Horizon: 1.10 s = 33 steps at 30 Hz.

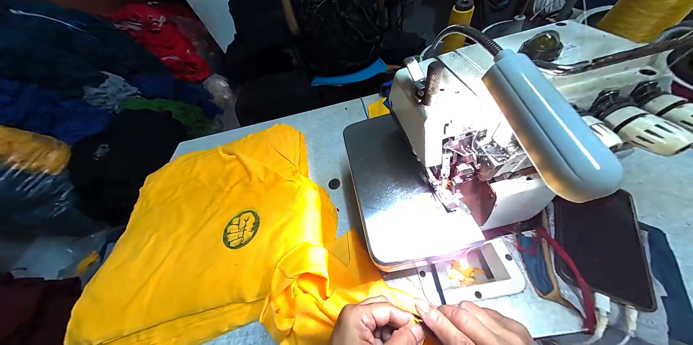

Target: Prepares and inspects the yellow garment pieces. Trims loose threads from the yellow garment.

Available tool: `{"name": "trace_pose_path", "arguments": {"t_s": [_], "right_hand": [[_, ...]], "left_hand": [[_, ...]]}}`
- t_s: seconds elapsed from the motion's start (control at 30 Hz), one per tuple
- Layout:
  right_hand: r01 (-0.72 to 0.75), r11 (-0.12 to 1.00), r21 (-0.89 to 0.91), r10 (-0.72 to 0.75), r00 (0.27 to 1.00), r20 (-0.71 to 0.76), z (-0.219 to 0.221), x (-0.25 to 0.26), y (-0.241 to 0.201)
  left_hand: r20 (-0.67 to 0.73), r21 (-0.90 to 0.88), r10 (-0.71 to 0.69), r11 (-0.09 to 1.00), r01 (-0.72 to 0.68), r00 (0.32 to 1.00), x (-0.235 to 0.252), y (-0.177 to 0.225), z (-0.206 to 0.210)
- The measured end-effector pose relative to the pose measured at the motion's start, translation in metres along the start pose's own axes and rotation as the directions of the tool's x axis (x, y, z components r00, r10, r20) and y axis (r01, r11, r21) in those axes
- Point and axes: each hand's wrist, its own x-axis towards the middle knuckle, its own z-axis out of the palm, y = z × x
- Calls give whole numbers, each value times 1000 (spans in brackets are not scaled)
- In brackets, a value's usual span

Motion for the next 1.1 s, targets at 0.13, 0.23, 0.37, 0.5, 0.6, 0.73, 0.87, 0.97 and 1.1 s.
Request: {"name": "trace_pose_path", "arguments": {"t_s": [0.13, 0.23, 0.37, 0.5, 0.6, 0.73, 0.87, 0.97, 1.1], "right_hand": [[-8, 1000, 21, 8, 1000, 15, 1, -2, 0], [-124, 981, 151, 129, 991, -22, 2, -4, -3], [-244, 926, 289, 252, 968, 8, -3, -1, -11], [-235, 928, 288, 237, 971, 30, -2, -2, -9], [-223, 935, 276, 221, 975, 39, -3, -1, -7], [-207, 942, 264, 204, 978, 40, -4, 0, -6], [-209, 941, 264, 204, 978, 48, -4, -1, -5], [-205, 942, 266, 196, 979, 59, -4, -1, -4], [-197, 944, 265, 190, 980, 53, -4, -1, -3]], "left_hand": [[5, 25, 10, 1000, -10, 1000, 1, 1, 0], [-1, -43, -25, 999, 25, 1000, 1, -1, -2], [-13, -174, -66, 983, 63, 998, 1, -6, -4], [15, -182, -47, 982, 49, 999, 1, -7, -6], [24, -166, -39, 985, 43, 999, 2, -7, -6], [31, -152, -29, 988, 34, 999, 3, -8, -5], [36, -149, -24, 988, 29, 999, 3, -8, -6], [39, -134, -13, 991, 18, 999, 3, -8, -6], [52, -116, -2, 993, 8, 999, 4, -8, -4]]}}
